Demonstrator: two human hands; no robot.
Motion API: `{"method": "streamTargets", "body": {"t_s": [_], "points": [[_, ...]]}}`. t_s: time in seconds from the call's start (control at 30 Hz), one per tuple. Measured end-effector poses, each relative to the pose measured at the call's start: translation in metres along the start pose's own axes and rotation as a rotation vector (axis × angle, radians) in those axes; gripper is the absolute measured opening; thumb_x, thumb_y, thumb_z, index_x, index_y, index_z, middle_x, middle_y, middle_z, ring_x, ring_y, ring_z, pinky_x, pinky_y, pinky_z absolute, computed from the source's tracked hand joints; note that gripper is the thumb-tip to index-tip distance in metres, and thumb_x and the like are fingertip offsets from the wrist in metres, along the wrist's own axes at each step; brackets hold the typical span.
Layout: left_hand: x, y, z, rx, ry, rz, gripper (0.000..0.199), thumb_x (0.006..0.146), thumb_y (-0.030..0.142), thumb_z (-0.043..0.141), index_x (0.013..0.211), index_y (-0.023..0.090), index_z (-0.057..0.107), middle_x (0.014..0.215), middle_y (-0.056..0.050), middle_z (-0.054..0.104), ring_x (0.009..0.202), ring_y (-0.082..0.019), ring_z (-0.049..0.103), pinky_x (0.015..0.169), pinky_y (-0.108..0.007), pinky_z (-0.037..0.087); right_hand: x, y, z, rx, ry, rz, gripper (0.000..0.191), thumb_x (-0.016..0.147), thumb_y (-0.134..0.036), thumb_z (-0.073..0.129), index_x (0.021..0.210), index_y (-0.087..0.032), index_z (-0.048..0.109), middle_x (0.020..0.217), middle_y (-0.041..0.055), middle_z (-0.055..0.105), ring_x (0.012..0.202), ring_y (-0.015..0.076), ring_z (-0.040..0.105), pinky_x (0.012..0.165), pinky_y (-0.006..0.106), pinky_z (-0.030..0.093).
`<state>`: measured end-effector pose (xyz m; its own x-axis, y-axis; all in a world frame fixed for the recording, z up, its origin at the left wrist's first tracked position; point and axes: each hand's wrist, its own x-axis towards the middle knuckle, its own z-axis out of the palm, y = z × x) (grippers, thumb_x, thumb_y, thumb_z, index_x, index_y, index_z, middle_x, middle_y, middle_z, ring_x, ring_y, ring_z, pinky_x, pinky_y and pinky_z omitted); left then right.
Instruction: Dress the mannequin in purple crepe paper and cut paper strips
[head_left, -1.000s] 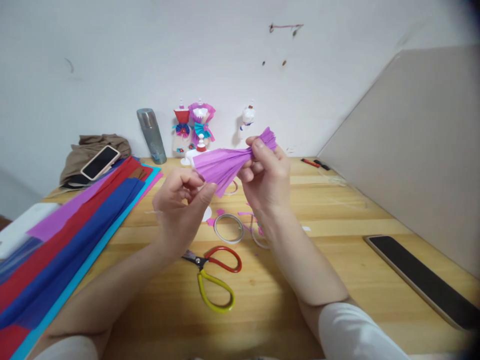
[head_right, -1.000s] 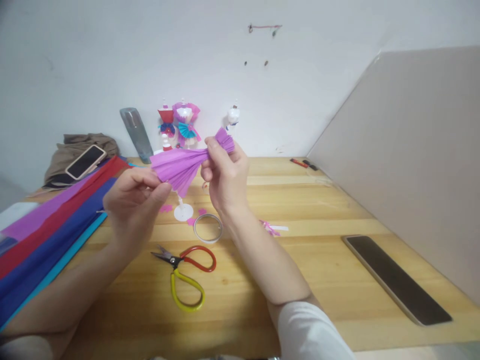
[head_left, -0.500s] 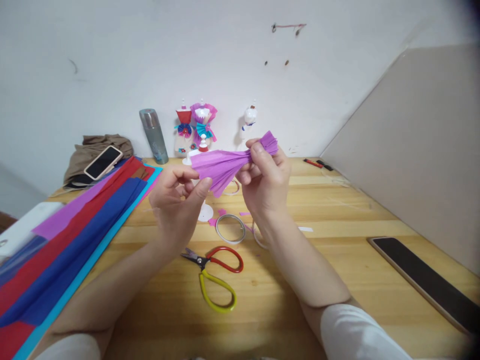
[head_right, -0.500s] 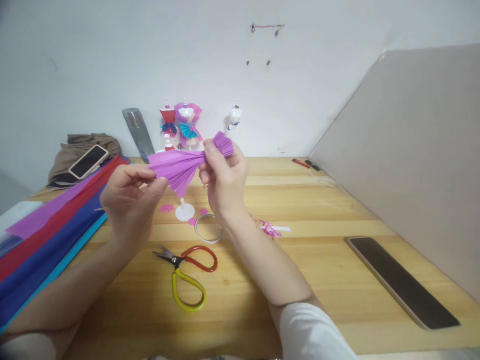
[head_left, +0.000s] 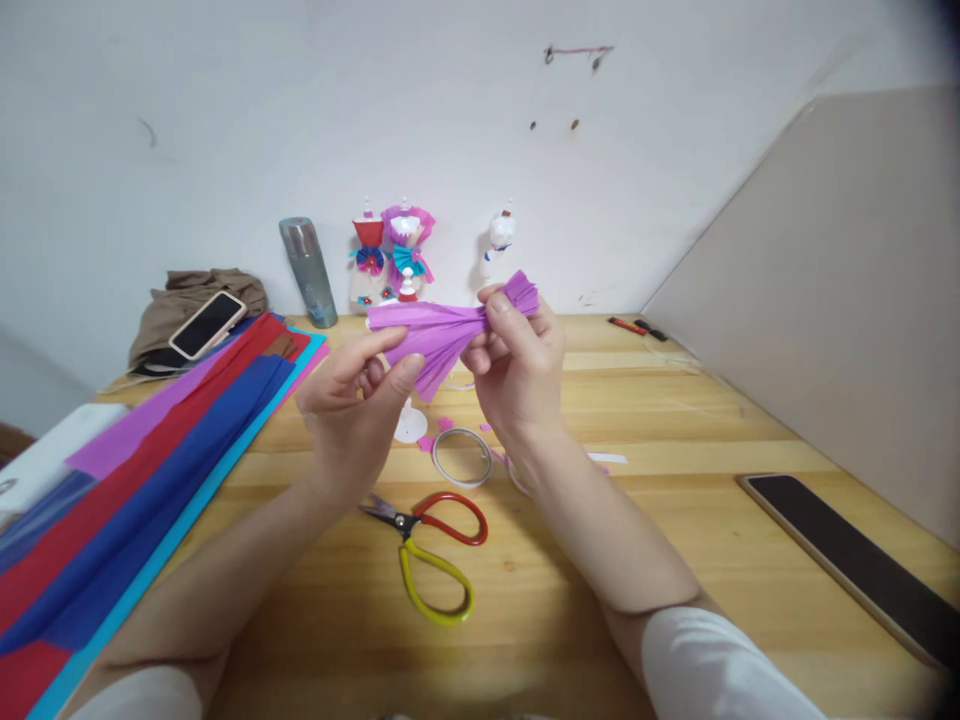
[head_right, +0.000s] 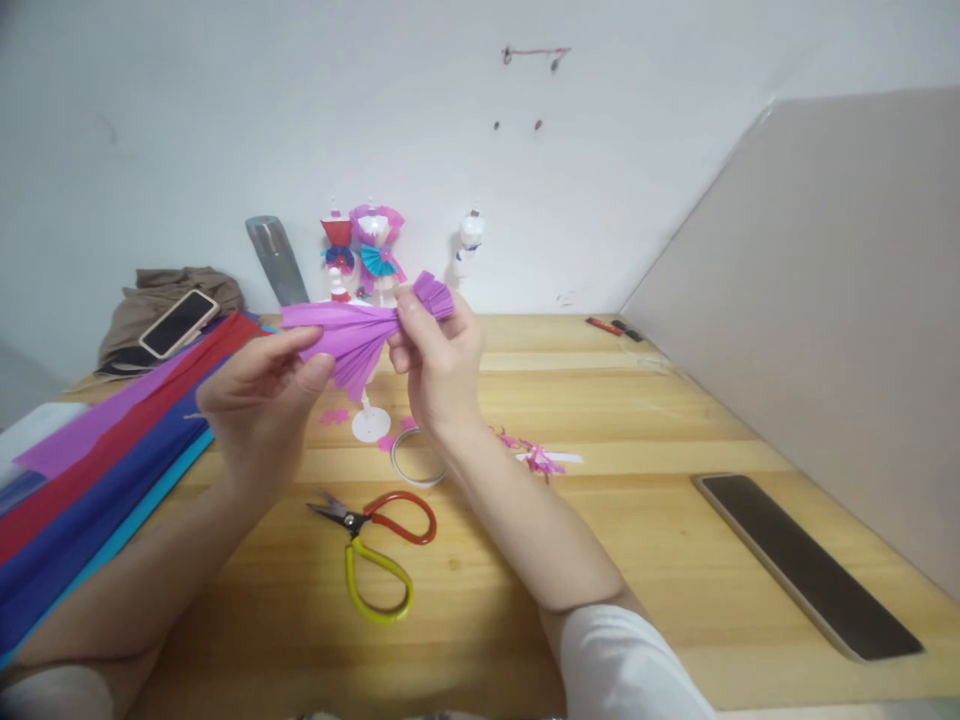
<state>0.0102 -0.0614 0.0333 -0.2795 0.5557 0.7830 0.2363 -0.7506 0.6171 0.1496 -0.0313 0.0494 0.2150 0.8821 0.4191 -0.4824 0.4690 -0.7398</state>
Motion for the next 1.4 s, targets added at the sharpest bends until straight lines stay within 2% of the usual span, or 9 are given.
{"method": "streamTargets", "body": {"t_s": [0.17, 0.43, 0.6, 0.87, 1.07, 1.3, 1.4], "points": [[0.0035, -0.0029, -0.0011, 0.035, 0.018, -0.008, 0.009, 0.081, 0.023, 0.085, 0.089, 0.027, 0.085, 0.067, 0.003, 0.067, 0.06, -0.012, 0.057, 0.058, -0.031, 0.05, -0.0006, 0.0005, 0.0012, 0.024, 0.001, 0.017, 0.034, 0.071, -0.047, 0.09, 0.077, -0.024, 0.066, 0.053, -0.0093, 0.054, 0.04, 0.0063, 0.042, 0.041, 0.023, 0.032], [0.0068, -0.0019, -0.0021, 0.024, 0.056, -0.063, 0.009, 0.077, 0.024, 0.085, 0.086, 0.027, 0.085, 0.069, 0.002, 0.072, 0.061, -0.013, 0.059, 0.056, -0.029, 0.05, -0.0033, 0.0037, 0.0032, 0.01, -0.027, 0.021, 0.033, 0.073, -0.045, 0.089, 0.079, -0.023, 0.065, 0.052, -0.0098, 0.053, 0.04, 0.0064, 0.043, 0.04, 0.024, 0.031], [0.0067, -0.0041, -0.0028, -0.003, -0.013, -0.064, 0.01, 0.081, 0.021, 0.082, 0.089, 0.027, 0.082, 0.077, 0.001, 0.076, 0.065, -0.015, 0.064, 0.056, -0.031, 0.052, -0.0046, 0.0061, 0.0032, 0.005, -0.035, 0.009, 0.033, 0.074, -0.046, 0.089, 0.08, -0.023, 0.065, 0.052, -0.01, 0.053, 0.039, 0.0065, 0.042, 0.04, 0.024, 0.032], [0.0066, -0.0037, -0.0054, 0.134, -0.029, -0.048, 0.017, 0.08, 0.02, 0.077, 0.095, 0.024, 0.085, 0.075, 0.001, 0.073, 0.067, -0.013, 0.063, 0.059, -0.026, 0.051, -0.0072, 0.0064, 0.0065, 0.001, 0.001, -0.036, 0.028, 0.075, -0.041, 0.085, 0.077, -0.023, 0.065, 0.05, -0.01, 0.051, 0.039, 0.0065, 0.041, 0.039, 0.022, 0.031], [0.0082, -0.0045, -0.0044, 0.162, -0.006, -0.005, 0.009, 0.081, 0.019, 0.074, 0.082, 0.023, 0.082, 0.069, 0.001, 0.072, 0.064, -0.013, 0.061, 0.057, -0.025, 0.048, -0.0074, 0.0065, 0.0065, -0.023, 0.018, -0.056, 0.029, 0.076, -0.041, 0.085, 0.077, -0.023, 0.063, 0.051, -0.0101, 0.05, 0.04, 0.007, 0.042, 0.039, 0.023, 0.031], [0.0071, -0.0065, -0.0044, 0.227, -0.016, -0.016, 0.006, 0.082, 0.023, 0.073, 0.078, 0.023, 0.077, 0.064, 0.002, 0.066, 0.063, -0.014, 0.059, 0.058, -0.026, 0.046, -0.0072, 0.0085, 0.0067, -0.016, 0.029, -0.06, 0.029, 0.076, -0.04, 0.084, 0.077, -0.023, 0.061, 0.05, -0.0106, 0.049, 0.04, 0.0068, 0.041, 0.04, 0.022, 0.03], [0.0065, -0.008, -0.0036, 0.26, -0.001, -0.023, 0.004, 0.081, 0.023, 0.074, 0.082, 0.022, 0.078, 0.066, 0.002, 0.066, 0.061, -0.013, 0.057, 0.056, -0.025, 0.045, -0.0076, 0.0078, 0.0072, -0.022, 0.029, -0.052, 0.031, 0.075, -0.042, 0.085, 0.077, -0.023, 0.061, 0.05, -0.0108, 0.049, 0.04, 0.0065, 0.041, 0.039, 0.022, 0.03]]}}
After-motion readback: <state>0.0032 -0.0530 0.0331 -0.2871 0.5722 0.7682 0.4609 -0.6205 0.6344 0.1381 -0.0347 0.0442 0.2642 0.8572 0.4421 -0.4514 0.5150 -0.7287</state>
